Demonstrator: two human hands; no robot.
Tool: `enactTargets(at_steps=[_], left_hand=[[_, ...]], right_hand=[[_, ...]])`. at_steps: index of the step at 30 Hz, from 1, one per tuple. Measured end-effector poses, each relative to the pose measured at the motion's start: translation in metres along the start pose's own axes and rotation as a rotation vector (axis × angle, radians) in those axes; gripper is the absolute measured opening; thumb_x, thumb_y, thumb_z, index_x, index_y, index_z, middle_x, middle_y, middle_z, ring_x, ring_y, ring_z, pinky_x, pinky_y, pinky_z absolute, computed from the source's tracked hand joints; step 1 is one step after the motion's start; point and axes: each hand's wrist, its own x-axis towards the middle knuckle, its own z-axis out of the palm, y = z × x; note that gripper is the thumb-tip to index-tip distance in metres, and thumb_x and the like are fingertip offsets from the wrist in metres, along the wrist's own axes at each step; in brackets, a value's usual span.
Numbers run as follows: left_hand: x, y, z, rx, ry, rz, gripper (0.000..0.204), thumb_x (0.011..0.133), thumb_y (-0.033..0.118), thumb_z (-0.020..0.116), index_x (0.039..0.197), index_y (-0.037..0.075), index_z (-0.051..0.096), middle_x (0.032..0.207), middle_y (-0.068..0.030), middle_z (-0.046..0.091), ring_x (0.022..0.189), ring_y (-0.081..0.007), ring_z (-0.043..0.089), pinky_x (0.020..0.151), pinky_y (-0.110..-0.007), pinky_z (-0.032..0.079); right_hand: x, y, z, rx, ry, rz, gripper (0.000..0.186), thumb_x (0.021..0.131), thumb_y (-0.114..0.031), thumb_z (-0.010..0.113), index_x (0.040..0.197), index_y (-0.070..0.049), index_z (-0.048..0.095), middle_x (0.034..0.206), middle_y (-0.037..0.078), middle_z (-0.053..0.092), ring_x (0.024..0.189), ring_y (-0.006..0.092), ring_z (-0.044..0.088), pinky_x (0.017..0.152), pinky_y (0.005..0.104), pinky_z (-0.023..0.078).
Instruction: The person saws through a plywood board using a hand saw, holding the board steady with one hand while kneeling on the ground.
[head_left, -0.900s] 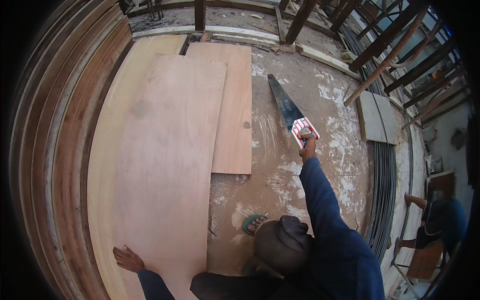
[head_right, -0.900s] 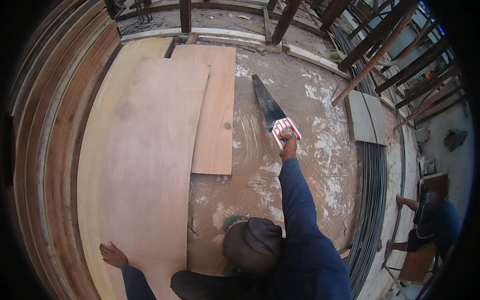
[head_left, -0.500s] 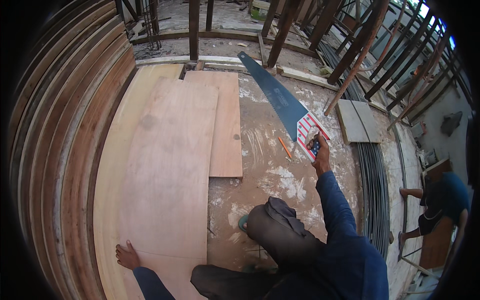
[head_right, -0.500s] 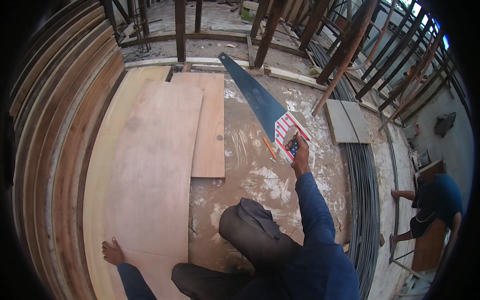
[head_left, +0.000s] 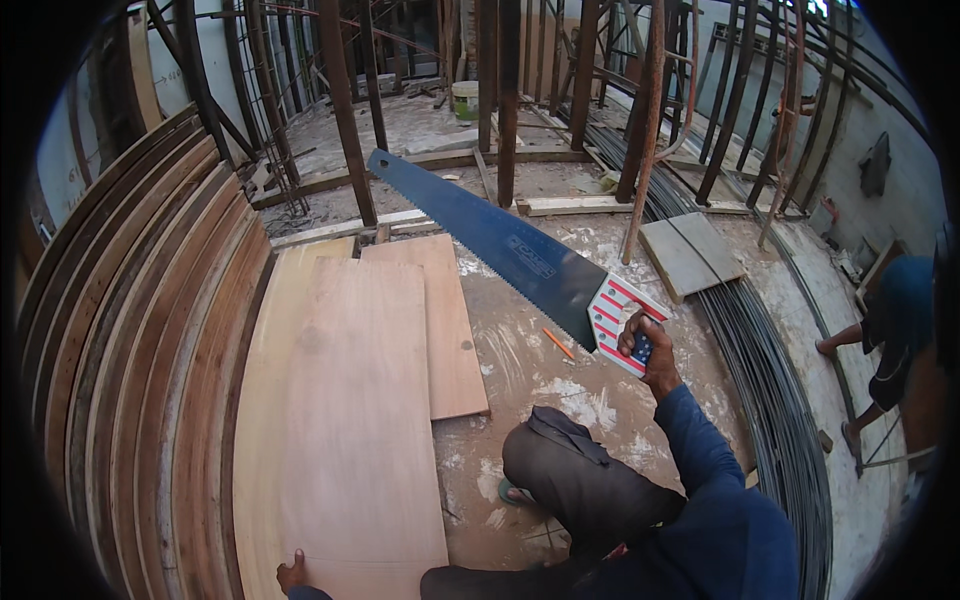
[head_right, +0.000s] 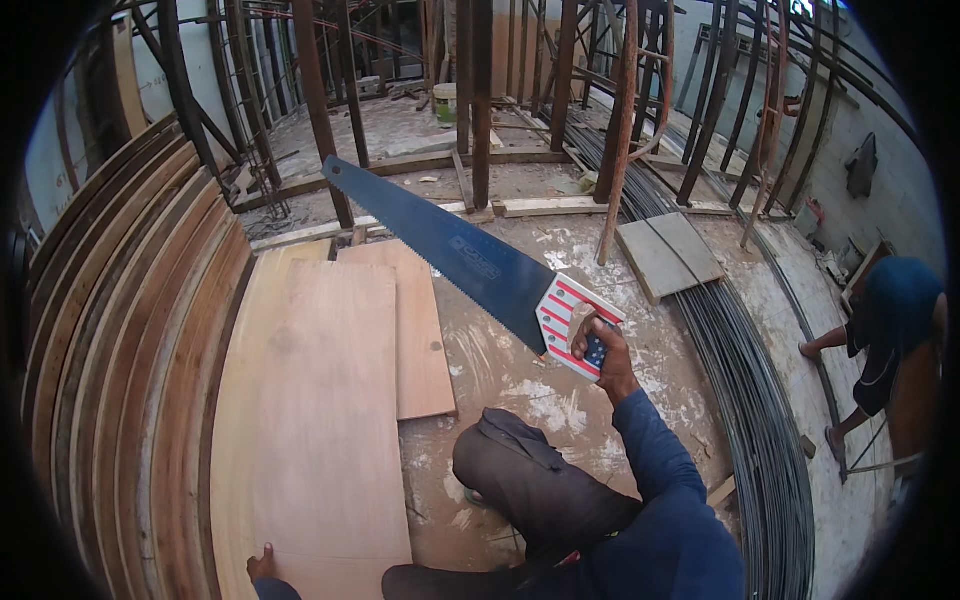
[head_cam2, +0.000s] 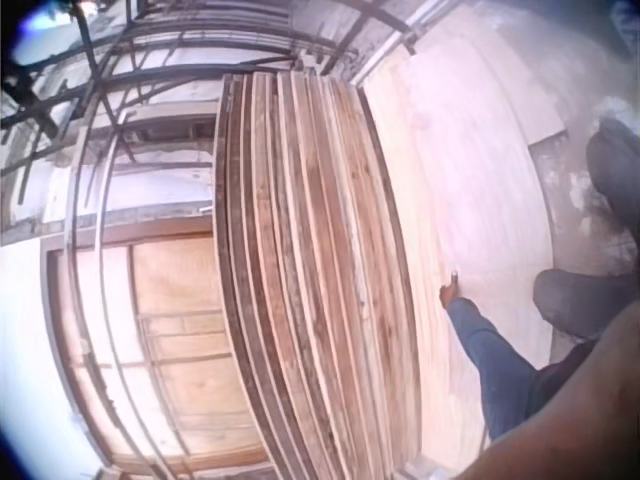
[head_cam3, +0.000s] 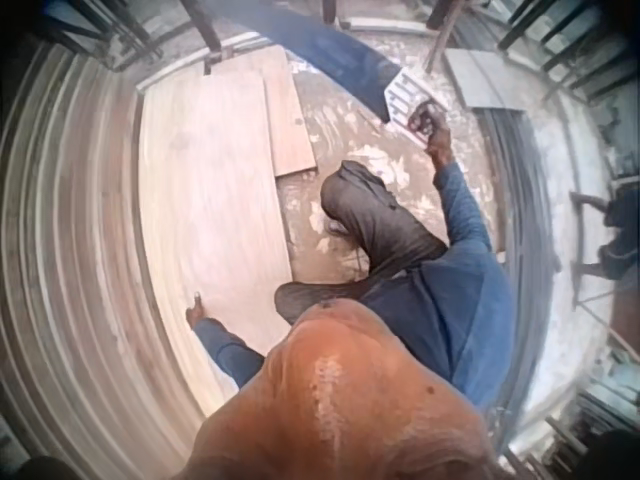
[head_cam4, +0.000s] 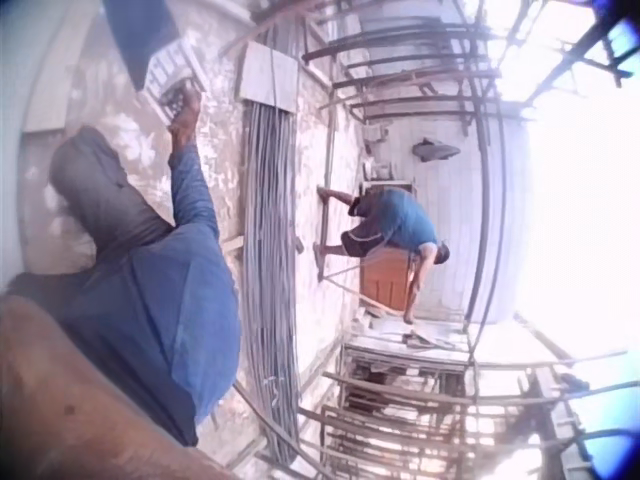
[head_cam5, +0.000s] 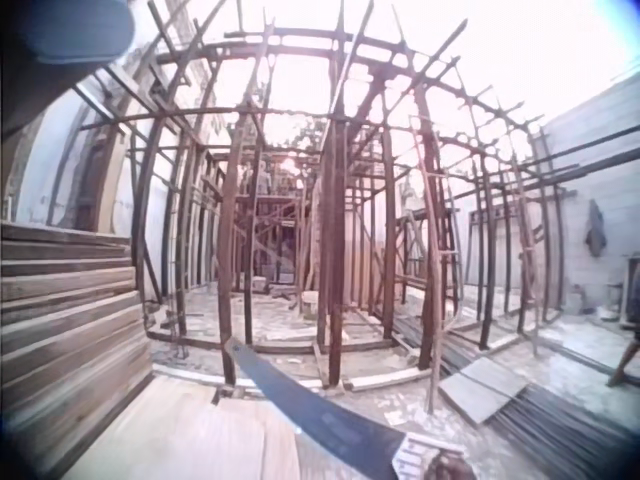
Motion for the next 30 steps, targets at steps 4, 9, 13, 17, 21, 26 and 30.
enactTargets(at_steps=[4,9,13,17,21,26,30], left_hand=[[-0.031,0.028,-0.008,-0.082,0.015,0.098,0.115,0.067,0.077,0.074,0.134,-0.013,0.052,0.133,-0.0313,0.059,0.127,-0.0411,0.057,0.107,-0.045,0.046],[-0.05,0.025,-0.051,0.024,0.147,0.1,0.113,0.065,0.078,0.075,0.133,-0.01,0.055,0.132,-0.0302,0.06,0.126,-0.0411,0.058,0.107,-0.044,0.046],[-0.08,0.057,-0.064,0.038,0.048,0.093,0.111,0.061,0.074,0.079,0.129,-0.012,0.057,0.128,-0.0305,0.063,0.122,-0.0411,0.06,0.104,-0.045,0.048],[-0.111,0.047,-0.071,-0.049,0.151,0.134,0.114,0.058,0.07,0.083,0.129,-0.015,0.054,0.125,-0.0329,0.062,0.12,-0.042,0.061,0.104,-0.044,0.048],[-0.178,0.072,-0.099,-0.042,0.213,0.125,0.106,0.057,0.07,0.083,0.122,-0.009,0.059,0.117,-0.0283,0.066,0.113,-0.0415,0.063,0.098,-0.046,0.05],[-0.217,0.109,-0.091,0.032,0.308,0.243,0.1,0.056,0.083,0.074,0.116,0.003,0.066,0.111,-0.0194,0.067,0.109,-0.0357,0.063,0.089,-0.047,0.052],[-0.253,0.101,-0.106,0.039,0.357,0.219,0.104,0.056,0.083,0.074,0.122,0.003,0.065,0.118,-0.0206,0.067,0.113,-0.0366,0.061,0.094,-0.047,0.05]], right_hand=[[-0.013,-0.031,0.003,0.007,-0.012,-0.047,0.029,0.099,-0.032,0.059,0.09,-0.006,0.052,0.066,0.007,0.051,0.059,0.0187,0.055,0.062,0.0319,0.049],[-0.019,-0.01,0.001,0.206,-0.053,-0.043,0.031,0.099,-0.034,0.058,0.089,-0.006,0.051,0.065,0.007,0.05,0.059,0.0185,0.054,0.061,0.0302,0.049],[-0.021,-0.014,0.004,0.218,-0.063,-0.009,0.03,0.099,-0.033,0.058,0.089,-0.005,0.052,0.065,0.007,0.05,0.057,0.0195,0.055,0.058,0.0311,0.048],[-0.004,-0.002,0.043,0.19,-0.159,0.01,0.027,0.096,-0.029,0.062,0.089,-0.005,0.052,0.068,0.008,0.053,0.06,0.0206,0.057,0.063,0.0336,0.05],[-0.005,0.005,0.09,0.239,-0.233,-0.034,0.025,0.092,-0.025,0.066,0.09,-0.004,0.053,0.069,0.009,0.054,0.067,0.0211,0.06,0.069,0.0331,0.05],[-0.017,0.052,0.104,0.417,-0.637,0.375,0.024,0.093,-0.022,0.063,0.093,0.003,0.061,0.07,0.007,0.055,0.071,0.0167,0.059,0.068,0.0282,0.046],[-0.068,0.078,0.153,-0.062,-0.555,0.32,0.021,0.088,-0.01,0.07,0.102,0.005,0.064,0.069,0.004,0.059,0.054,0.0106,0.053,0.05,0.0251,0.042]])
